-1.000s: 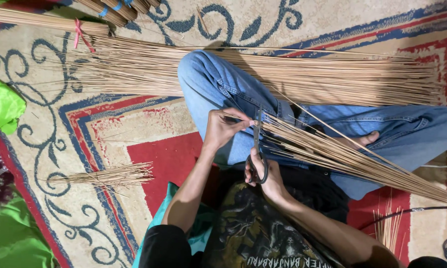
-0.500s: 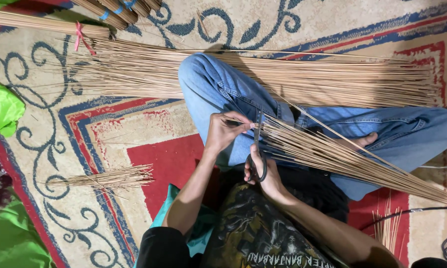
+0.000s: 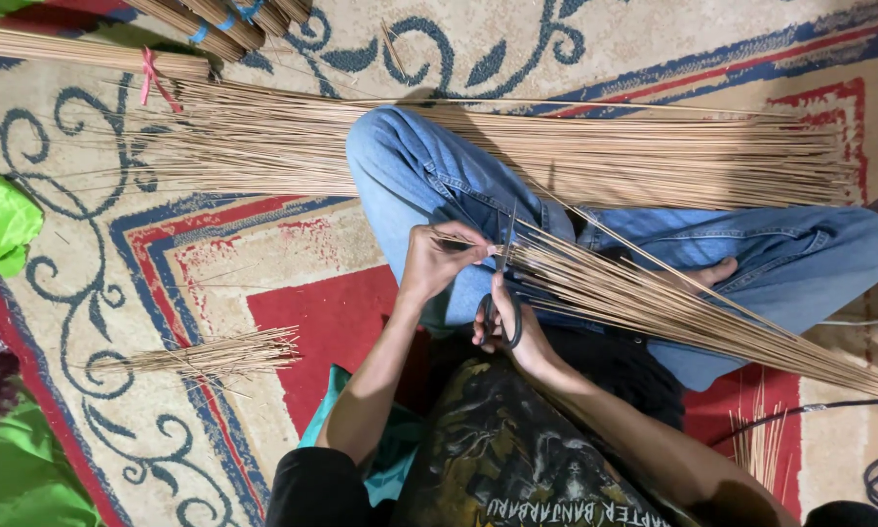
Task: Trimming the ends of thin wooden sticks with scissors and organizing them into bundles
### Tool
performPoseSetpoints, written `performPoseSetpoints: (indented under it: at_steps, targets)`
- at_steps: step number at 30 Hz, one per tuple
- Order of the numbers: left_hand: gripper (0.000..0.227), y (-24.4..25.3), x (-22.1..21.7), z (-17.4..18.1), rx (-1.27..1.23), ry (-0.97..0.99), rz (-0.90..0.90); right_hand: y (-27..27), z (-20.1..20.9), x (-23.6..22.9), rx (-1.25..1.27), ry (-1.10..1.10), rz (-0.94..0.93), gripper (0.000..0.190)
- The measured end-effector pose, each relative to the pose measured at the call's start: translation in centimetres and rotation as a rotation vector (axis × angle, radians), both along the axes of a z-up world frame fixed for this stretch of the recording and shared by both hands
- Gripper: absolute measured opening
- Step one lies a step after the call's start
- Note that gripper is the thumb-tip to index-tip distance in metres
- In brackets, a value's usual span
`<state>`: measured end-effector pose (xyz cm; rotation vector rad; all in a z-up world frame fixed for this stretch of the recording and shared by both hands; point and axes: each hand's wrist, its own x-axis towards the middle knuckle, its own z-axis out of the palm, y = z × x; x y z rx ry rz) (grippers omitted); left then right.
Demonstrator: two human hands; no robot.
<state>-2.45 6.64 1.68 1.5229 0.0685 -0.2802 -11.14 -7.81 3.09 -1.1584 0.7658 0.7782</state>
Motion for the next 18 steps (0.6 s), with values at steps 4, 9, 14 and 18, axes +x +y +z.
performPoseSetpoints:
  at_steps: [4,9,14,18]
  targets:
    - [0.014,0.1,0.3,-0.3,0.006,0.001,-0.01,-0.4,-2.3,-2.1,-0.094,-0.022,0.034,0.069]
    - [0.013,-0.4,0.2,-0.3,-0.08,0.041,0.004,-0.2,-2.3,-1.9,-0.211,-0.064,-0.056,0.062]
    - [0.018,0.2,-0.2,-1.5,-0.222,0.11,0.11,-0.6,-1.8,-2.2,-0.139,-0.146,-0.003,0.055]
    - [0.02,2.5,0.2,-2.1,-0.255,0.068,0.291,-1.2,-1.4,-2.1,-0.07,-0.289,0.213,0.04]
